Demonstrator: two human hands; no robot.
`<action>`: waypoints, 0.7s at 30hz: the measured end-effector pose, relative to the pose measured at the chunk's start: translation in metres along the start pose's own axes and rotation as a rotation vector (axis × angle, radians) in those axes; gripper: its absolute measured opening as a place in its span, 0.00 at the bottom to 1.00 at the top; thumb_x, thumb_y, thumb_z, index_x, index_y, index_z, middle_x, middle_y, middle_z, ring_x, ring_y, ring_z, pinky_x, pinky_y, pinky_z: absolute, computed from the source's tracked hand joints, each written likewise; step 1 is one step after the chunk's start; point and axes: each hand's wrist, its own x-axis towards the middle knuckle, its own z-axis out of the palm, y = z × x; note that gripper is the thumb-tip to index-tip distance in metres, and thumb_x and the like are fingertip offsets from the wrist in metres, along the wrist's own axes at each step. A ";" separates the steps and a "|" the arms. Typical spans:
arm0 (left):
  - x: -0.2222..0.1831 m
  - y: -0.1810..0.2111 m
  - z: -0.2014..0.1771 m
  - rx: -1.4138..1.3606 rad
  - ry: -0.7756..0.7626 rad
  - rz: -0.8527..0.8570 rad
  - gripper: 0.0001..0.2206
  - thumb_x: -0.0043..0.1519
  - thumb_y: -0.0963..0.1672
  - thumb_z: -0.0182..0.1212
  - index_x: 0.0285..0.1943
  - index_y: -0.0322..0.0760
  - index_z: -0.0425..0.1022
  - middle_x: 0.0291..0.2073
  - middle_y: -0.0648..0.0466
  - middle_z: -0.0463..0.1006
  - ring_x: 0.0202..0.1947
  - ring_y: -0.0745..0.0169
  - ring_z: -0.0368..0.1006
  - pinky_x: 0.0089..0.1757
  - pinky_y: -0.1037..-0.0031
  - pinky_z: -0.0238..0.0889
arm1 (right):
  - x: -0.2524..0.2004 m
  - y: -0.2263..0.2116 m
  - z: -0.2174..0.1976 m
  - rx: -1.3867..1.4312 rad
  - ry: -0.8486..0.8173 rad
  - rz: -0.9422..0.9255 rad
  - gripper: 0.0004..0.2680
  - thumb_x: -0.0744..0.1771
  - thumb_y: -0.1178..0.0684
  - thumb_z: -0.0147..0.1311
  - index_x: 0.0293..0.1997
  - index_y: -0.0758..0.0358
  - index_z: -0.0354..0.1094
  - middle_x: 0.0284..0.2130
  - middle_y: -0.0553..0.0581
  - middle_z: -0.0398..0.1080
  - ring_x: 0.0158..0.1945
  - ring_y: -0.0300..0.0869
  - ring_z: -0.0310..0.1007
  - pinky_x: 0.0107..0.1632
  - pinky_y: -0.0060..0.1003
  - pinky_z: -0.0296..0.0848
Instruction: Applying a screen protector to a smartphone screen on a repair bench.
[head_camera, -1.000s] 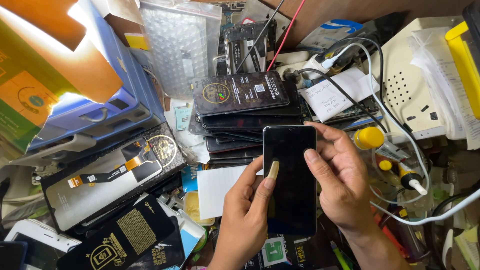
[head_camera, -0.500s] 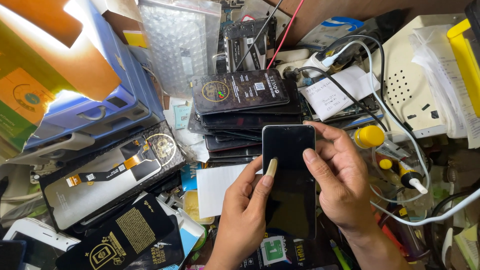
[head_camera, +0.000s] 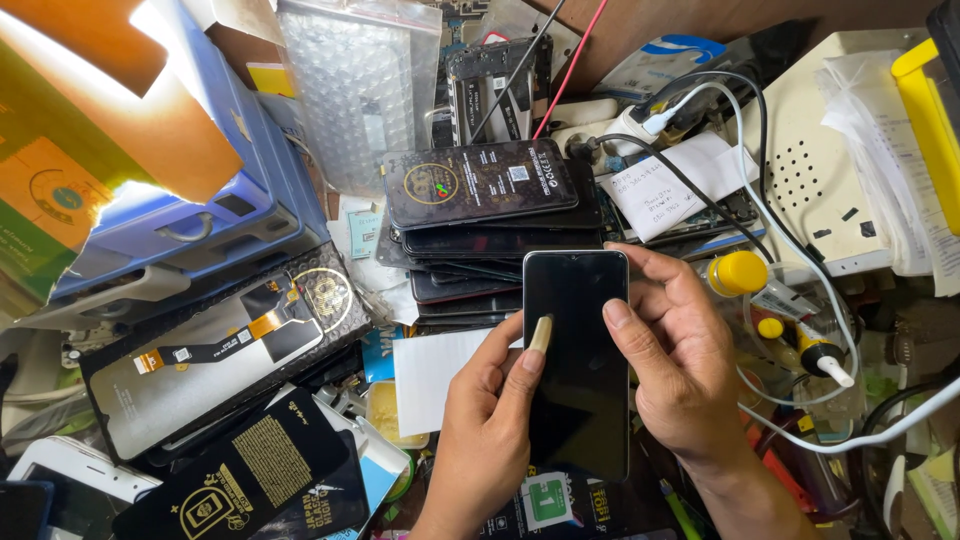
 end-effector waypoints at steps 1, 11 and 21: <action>-0.001 0.000 0.000 0.000 0.001 -0.001 0.21 0.66 0.47 0.52 0.67 0.36 0.73 0.45 0.51 0.85 0.45 0.67 0.79 0.46 0.76 0.74 | 0.000 0.001 -0.001 0.000 0.000 0.001 0.17 0.68 0.55 0.50 0.66 0.65 0.61 0.37 0.58 0.77 0.36 0.35 0.72 0.43 0.26 0.70; -0.007 0.008 -0.002 0.218 0.082 0.014 0.20 0.66 0.46 0.54 0.68 0.41 0.76 0.22 0.63 0.71 0.24 0.76 0.62 0.32 0.80 0.60 | 0.002 0.006 0.006 0.043 0.001 0.042 0.17 0.69 0.59 0.47 0.66 0.67 0.60 0.41 0.62 0.77 0.47 0.41 0.76 0.56 0.32 0.71; -0.010 0.008 -0.007 0.333 0.101 0.034 0.19 0.66 0.46 0.56 0.66 0.47 0.77 0.21 0.65 0.66 0.20 0.74 0.51 0.25 0.78 0.48 | 0.005 0.009 0.013 0.054 0.037 0.106 0.17 0.68 0.59 0.45 0.66 0.68 0.60 0.49 0.67 0.76 0.52 0.45 0.76 0.59 0.35 0.72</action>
